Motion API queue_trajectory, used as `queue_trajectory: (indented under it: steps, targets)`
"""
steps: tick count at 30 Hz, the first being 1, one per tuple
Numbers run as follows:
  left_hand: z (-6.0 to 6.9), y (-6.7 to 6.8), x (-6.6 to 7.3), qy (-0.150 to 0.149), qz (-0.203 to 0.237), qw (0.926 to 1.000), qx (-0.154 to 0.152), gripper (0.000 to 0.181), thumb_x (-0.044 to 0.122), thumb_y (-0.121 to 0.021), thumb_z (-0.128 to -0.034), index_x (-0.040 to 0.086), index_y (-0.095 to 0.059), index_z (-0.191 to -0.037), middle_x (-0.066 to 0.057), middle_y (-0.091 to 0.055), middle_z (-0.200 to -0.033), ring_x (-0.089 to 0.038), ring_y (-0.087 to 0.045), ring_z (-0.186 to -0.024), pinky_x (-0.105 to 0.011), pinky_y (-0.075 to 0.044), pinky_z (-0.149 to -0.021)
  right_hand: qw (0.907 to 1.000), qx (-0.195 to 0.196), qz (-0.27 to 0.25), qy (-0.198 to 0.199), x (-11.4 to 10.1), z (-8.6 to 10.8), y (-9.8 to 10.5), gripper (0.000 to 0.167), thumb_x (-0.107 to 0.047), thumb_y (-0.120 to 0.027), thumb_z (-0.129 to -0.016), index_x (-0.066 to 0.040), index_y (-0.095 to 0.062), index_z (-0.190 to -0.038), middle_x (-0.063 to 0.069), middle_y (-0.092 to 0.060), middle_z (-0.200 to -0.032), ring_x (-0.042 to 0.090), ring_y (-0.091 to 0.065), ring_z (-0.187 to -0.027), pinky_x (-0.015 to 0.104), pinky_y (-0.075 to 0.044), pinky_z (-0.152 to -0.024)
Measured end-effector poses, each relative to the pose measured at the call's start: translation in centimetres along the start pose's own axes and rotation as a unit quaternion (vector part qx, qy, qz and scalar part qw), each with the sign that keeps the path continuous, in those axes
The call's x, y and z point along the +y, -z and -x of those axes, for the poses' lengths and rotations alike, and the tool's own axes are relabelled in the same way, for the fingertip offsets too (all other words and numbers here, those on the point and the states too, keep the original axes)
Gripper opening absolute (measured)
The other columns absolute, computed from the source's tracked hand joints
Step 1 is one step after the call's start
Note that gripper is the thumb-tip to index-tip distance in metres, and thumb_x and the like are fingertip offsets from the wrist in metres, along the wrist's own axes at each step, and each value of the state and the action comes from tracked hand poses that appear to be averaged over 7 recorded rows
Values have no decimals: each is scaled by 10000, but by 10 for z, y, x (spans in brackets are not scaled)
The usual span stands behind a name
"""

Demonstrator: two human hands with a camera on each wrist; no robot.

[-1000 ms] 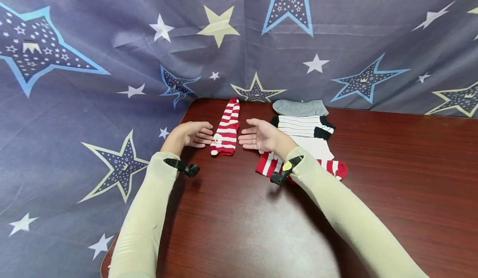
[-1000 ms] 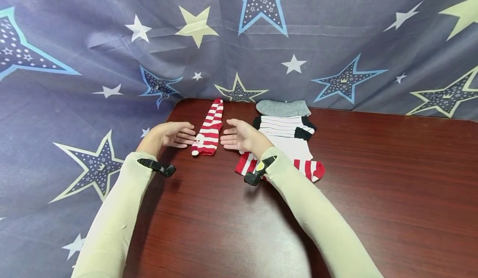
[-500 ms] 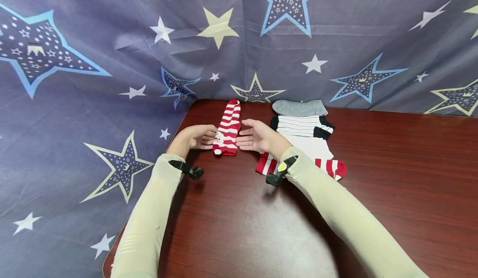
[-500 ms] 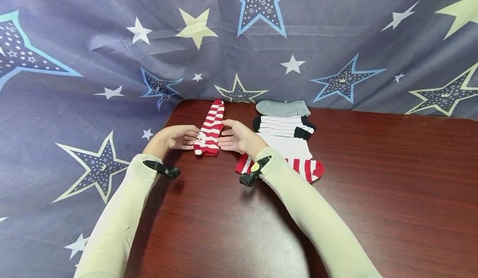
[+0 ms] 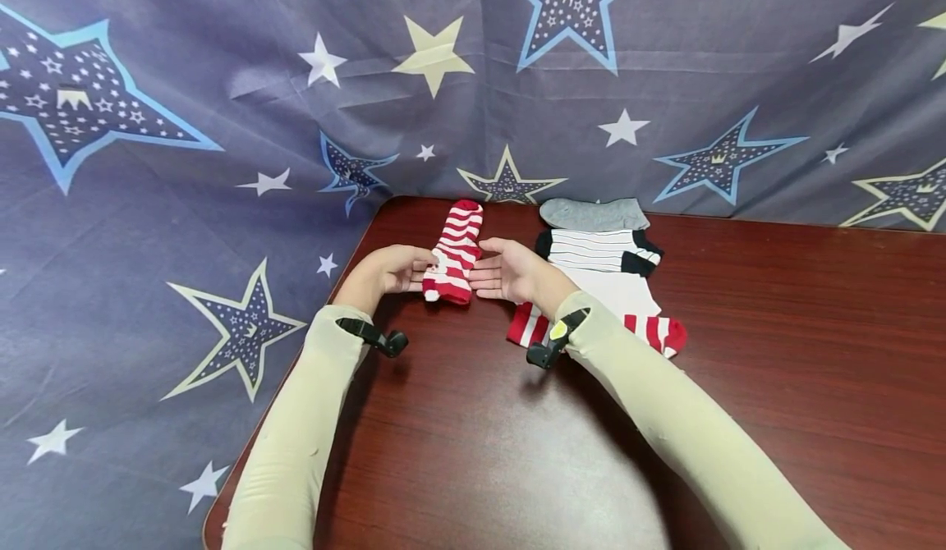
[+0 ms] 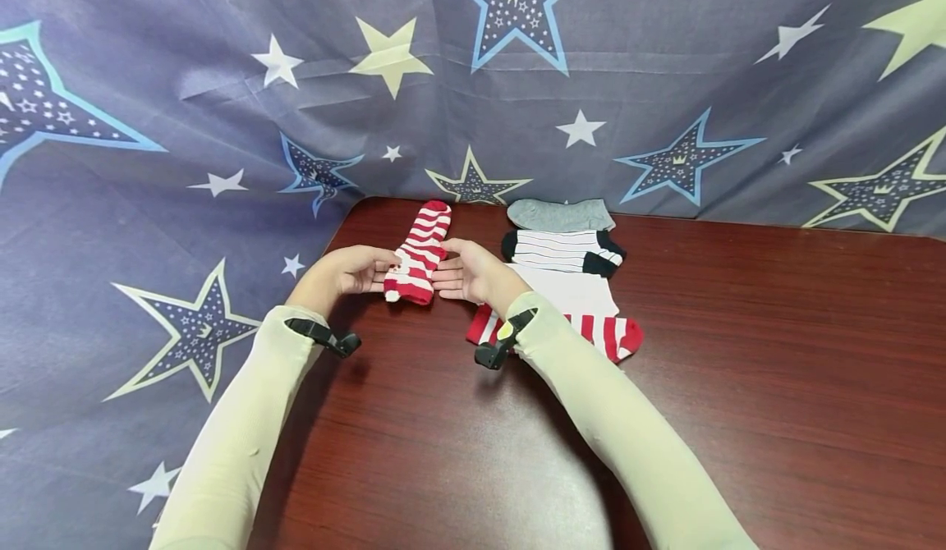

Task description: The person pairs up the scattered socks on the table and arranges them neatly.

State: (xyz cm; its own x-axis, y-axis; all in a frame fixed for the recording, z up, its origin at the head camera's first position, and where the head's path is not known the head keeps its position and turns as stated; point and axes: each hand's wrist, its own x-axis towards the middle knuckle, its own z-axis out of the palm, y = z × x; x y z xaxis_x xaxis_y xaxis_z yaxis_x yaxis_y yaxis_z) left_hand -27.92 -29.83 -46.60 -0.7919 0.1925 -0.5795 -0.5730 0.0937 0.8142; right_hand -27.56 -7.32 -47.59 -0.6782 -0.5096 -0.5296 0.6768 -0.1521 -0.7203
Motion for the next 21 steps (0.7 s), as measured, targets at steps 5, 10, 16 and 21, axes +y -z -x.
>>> queue_trajectory:
  steps: [5,10,16,21]
  targets:
    - [5,-4,3,-79,15,9999,-114,84,124,-486,-1035,78,-535,-1086,49,-712,-812,-100,-689,-747,-247,-594,-677,9999,15,101,68,0,-1,-1,597,-313,-426,-1068,28,-327,-1547,205,-386,-1576,321,-415,-1451,409,-326,-1245]
    - [4,-11,1,-165,-213,9996,-131,92,101,-547,-1015,73,-550,-1102,50,-732,-793,-93,-702,-714,-255,-606,-657,9998,8,-45,201,0,-2,-1,557,-263,-431,-1065,3,-355,-1549,192,-384,-1581,281,-429,-1420,403,-343,-1235]
    - [1,-16,-5,-330,-276,9984,-365,159,24,-550,-1009,88,-550,-1155,57,-742,-767,-67,-697,-690,-220,-575,-621,9996,37,-157,237,0,0,-1,506,-211,-437,-1073,-1,-382,-1530,155,-515,-1397,243,-523,-1247,392,-349,-1231]
    - [0,-22,-6,-516,-265,9973,-441,242,6,-549,-1006,105,-529,-1225,58,-741,-800,-66,-688,-705,-206,-552,-605,9999,118,-25,123,2,0,-2,353,-207,-489,-1064,-10,-508,-1356,84,-571,-1051,179,-587,-932,387,-367,-1220]
